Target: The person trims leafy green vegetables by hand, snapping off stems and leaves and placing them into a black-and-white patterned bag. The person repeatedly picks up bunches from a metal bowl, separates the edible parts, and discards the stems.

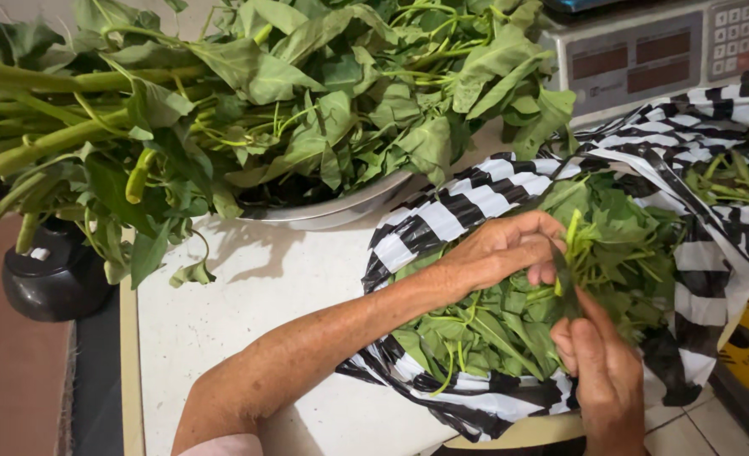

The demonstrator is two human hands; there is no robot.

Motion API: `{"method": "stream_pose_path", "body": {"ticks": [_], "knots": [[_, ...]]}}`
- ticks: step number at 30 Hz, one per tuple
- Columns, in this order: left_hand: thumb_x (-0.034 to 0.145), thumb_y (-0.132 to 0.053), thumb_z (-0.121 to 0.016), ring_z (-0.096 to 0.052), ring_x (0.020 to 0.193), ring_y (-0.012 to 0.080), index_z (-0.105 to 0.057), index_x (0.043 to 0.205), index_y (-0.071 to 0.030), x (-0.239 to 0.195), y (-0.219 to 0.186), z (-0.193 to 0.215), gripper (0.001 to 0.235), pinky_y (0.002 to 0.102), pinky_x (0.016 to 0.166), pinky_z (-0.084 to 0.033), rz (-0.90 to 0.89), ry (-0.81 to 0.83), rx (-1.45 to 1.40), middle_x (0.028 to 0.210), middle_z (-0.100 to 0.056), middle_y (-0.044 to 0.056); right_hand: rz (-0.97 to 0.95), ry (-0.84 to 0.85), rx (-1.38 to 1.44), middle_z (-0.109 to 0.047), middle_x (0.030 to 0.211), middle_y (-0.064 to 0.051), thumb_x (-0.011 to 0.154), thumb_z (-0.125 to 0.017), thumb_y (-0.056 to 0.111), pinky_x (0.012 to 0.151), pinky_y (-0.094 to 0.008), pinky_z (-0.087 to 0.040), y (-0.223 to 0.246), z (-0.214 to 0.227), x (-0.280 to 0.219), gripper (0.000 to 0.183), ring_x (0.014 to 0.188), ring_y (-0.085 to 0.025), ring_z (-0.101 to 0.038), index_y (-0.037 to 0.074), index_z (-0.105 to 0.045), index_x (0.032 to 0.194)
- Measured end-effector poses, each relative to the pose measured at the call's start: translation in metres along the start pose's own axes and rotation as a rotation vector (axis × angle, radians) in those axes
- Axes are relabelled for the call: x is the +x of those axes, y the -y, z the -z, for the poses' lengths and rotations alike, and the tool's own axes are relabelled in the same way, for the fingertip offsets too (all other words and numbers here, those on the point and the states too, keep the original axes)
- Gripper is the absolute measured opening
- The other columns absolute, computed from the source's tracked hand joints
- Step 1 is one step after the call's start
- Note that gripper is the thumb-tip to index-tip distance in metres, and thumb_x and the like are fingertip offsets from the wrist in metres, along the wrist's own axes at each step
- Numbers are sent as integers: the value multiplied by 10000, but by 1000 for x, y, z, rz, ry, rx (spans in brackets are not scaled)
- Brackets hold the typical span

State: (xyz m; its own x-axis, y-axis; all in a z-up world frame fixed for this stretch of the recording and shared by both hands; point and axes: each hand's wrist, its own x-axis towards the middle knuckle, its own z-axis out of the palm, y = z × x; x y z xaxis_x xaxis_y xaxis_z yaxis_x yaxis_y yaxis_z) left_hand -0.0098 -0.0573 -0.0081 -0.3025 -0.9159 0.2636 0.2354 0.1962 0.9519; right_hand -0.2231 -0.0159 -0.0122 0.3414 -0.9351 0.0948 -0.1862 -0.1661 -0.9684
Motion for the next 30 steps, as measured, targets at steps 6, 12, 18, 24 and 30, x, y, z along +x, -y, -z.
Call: {"method": "stream_pose_path", "body": {"ticks": [6, 12, 18, 24, 30], "knots": [[1070, -289, -512, -562, 783, 89, -626, 1201, -69, 1, -1, 1, 281, 228, 634, -416, 78, 46, 186, 812, -607, -8, 68, 16, 65, -440, 719, -12, 1061, -379, 303, 555, -260, -318, -26, 4, 5, 512, 621, -106, -367, -59, -554, 1379], [1043, -261, -590, -615, 772, 111, -641, 1126, -70, 6, 8, 3, 215, 256, 699, -519, 73, -34, 19, 822, -649, 10, 171, -10, 400, -485, 766, -30, 1074, -368, 302, 547, -229, -322, -47, 7, 7, 562, 617, -88, -386, -102, -492, 1445], [1098, -257, -572, -623, 860, 116, -643, 1078, -39, 7, 13, 7, 230, 275, 798, -530, 16, 5, -60, 905, -659, 28, 172, -101, 422, -492, 795, -77, 1093, -399, 277, 589, -240, -337, -45, 6, 0, 530, 661, -117, -415, -126, -490, 1424], [1105, -269, -559, -596, 873, 105, -642, 1079, -47, 3, 7, 8, 239, 254, 812, -458, 14, -41, -108, 926, -647, 19, 244, -59, 457, -526, 880, -85, 1089, -425, 216, 624, -238, -371, -45, 7, 0, 492, 700, -120, -448, -98, -462, 1466], [1095, -323, -582, -610, 869, 123, -604, 1032, -64, 2, 0, 8, 267, 285, 859, -483, 15, -36, -73, 909, -659, 34, 170, -41, 291, -559, 858, -69, 1052, -404, 143, 561, -221, -337, -44, 20, -3, 502, 624, -91, -425, -56, -494, 1503]]}}
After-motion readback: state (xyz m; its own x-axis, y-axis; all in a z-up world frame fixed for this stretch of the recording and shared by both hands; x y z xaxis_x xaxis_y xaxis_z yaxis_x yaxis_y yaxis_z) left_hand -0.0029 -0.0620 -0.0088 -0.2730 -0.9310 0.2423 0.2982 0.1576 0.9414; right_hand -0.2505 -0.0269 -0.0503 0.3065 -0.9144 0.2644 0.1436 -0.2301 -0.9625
